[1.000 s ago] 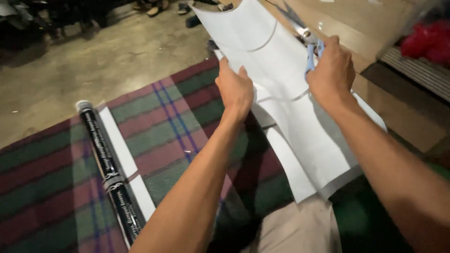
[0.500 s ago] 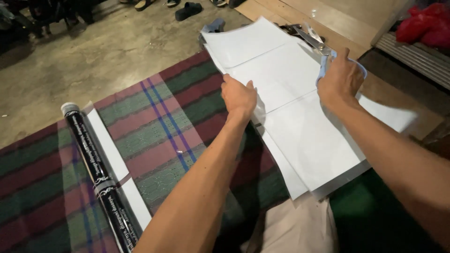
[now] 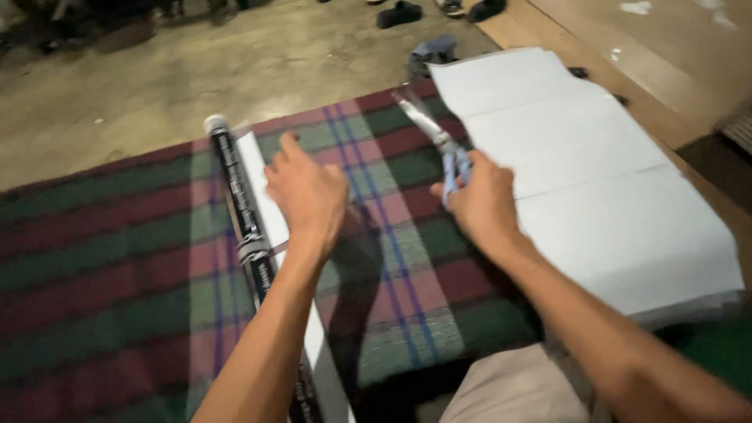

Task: The person uses scissors to cut a long roll of white material that is wrapped around a black cylindrical tube. They hold the tube steady with one hand while cutting along its length with the other, separating the material into sections.

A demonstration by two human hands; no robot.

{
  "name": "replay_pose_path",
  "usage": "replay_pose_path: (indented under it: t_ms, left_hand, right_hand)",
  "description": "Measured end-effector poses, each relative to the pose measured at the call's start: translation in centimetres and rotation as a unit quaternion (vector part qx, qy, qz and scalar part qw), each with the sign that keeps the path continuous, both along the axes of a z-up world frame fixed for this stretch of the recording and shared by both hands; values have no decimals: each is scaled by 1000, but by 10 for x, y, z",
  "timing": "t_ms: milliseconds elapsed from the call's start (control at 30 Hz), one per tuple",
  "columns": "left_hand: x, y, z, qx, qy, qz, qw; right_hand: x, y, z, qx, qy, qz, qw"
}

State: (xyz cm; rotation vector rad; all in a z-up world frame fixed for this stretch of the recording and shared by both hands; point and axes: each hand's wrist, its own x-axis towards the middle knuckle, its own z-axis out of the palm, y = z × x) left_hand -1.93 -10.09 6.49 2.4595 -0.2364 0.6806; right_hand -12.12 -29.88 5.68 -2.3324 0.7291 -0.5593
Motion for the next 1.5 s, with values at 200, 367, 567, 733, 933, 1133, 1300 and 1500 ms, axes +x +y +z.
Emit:
replay_pose_path:
  t_ms: [200, 367, 567, 733, 933, 1133, 1300, 1500]
  left_hand:
    - [-26, 96, -42, 141, 253, 136, 947]
    - [-51, 115, -32, 98, 366, 71, 923]
    - [-41, 100, -35, 63, 265, -8, 962]
    - [16, 63, -58, 7, 207, -52, 977]
    - [80, 28, -78, -41, 221, -60, 972]
    - [54, 32, -61, 51, 213, 28, 975]
    - [9, 44, -32, 10, 363, 13, 932]
    - [31, 44, -52, -6, 403, -11, 915]
  right_hand:
    - [14, 89, -39, 90, 62, 124, 986]
    - [-4, 152, -20, 147, 113, 165, 969]
    - [-23, 170, 13, 201, 138, 156, 957]
    - [-12, 158, 4, 184, 160, 103, 964]
    - [10, 126, -41, 141, 48, 87, 985]
    - [8, 123, -51, 105, -16, 78, 991]
    - [33, 106, -55, -172, -122, 119, 970]
    - [64, 72, -74, -138, -34, 98, 985]
